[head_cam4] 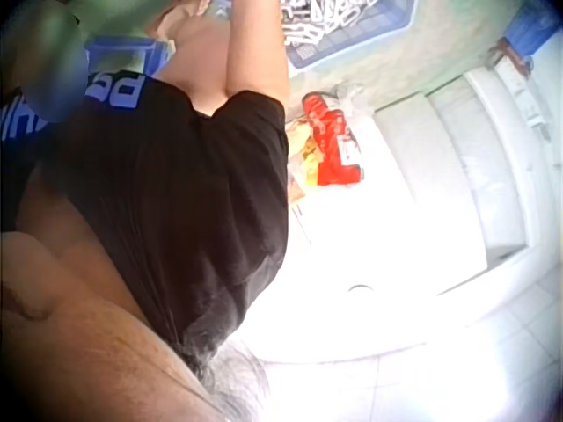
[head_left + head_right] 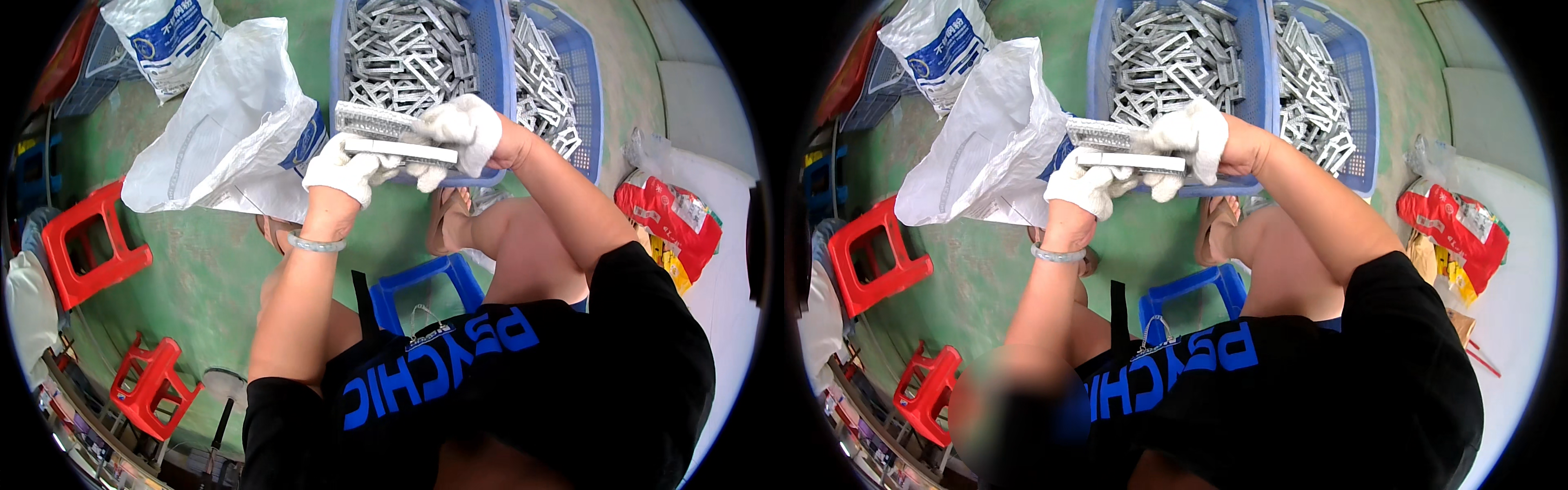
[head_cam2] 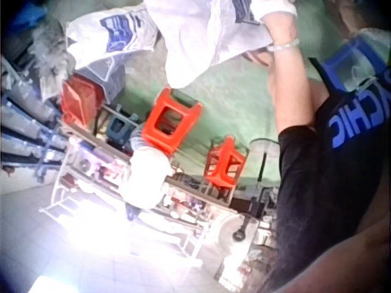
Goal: The person picks up metal brackets from a blue crate by hand and puts them into a white bag, then picks up a red bag and moves across the room to a table.
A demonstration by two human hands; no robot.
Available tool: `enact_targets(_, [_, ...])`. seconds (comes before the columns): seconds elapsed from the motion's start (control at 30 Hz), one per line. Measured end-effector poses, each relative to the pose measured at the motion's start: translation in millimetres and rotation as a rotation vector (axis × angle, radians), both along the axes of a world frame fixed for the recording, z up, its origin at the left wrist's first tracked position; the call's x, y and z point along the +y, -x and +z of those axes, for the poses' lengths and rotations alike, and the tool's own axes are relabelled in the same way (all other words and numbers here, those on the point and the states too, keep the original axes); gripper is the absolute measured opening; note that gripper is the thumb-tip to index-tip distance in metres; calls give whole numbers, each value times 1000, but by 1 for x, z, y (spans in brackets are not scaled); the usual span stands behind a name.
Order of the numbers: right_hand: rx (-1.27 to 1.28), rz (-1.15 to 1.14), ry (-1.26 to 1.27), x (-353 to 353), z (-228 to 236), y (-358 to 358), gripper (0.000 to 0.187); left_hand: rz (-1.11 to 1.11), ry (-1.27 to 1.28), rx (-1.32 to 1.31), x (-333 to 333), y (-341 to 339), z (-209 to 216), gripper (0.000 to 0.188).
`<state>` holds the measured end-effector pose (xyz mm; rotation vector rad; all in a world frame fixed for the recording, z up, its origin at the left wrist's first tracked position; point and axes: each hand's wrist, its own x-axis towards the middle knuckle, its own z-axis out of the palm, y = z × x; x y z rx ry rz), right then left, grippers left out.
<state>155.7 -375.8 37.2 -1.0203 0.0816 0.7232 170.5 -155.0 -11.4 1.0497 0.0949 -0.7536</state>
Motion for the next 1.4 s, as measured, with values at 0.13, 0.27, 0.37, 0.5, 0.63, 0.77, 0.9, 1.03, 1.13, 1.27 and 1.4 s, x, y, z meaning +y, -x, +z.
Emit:
enact_targets(0.13, [102,-91,-57,-2,-2,5,34,77,-19,-49,-2,4,8,22])
enact_targets(0.27, [-29,-182,72,0,-11,9,29,84,-55,-136,2,5,20,26])
enact_targets(0.37, [-383,-162,387,-10,-10,3,22,168,-15,-205,9,0,23,23])
enact_targets(0.5, [-1005,-213,813,-23,-6,-9,20,321,39,-150,32,-21,47,20])
enact_targets(0.63, [-1056,-235,1093,-8,14,-9,23,386,224,-23,60,-40,41,23])
enact_targets(0.77, [-1236,-292,1110,-2,16,-11,22,504,174,54,67,-45,48,25])
enact_targets(0.9, [-1182,-304,1091,6,14,-8,22,599,195,110,88,-66,43,24])
enact_targets(1.03, [-1367,-329,1234,19,32,-11,26,765,112,256,104,-74,33,26])
enact_targets(1.13, [-1438,-321,1291,30,39,-10,31,494,86,168,107,-62,28,35])
enact_targets(1.27, [-1608,-288,1250,43,40,-12,30,199,-41,8,49,-35,93,44])
enact_targets(1.4, [-1719,-273,1155,53,34,-12,26,-2,-115,-162,47,-26,86,42])
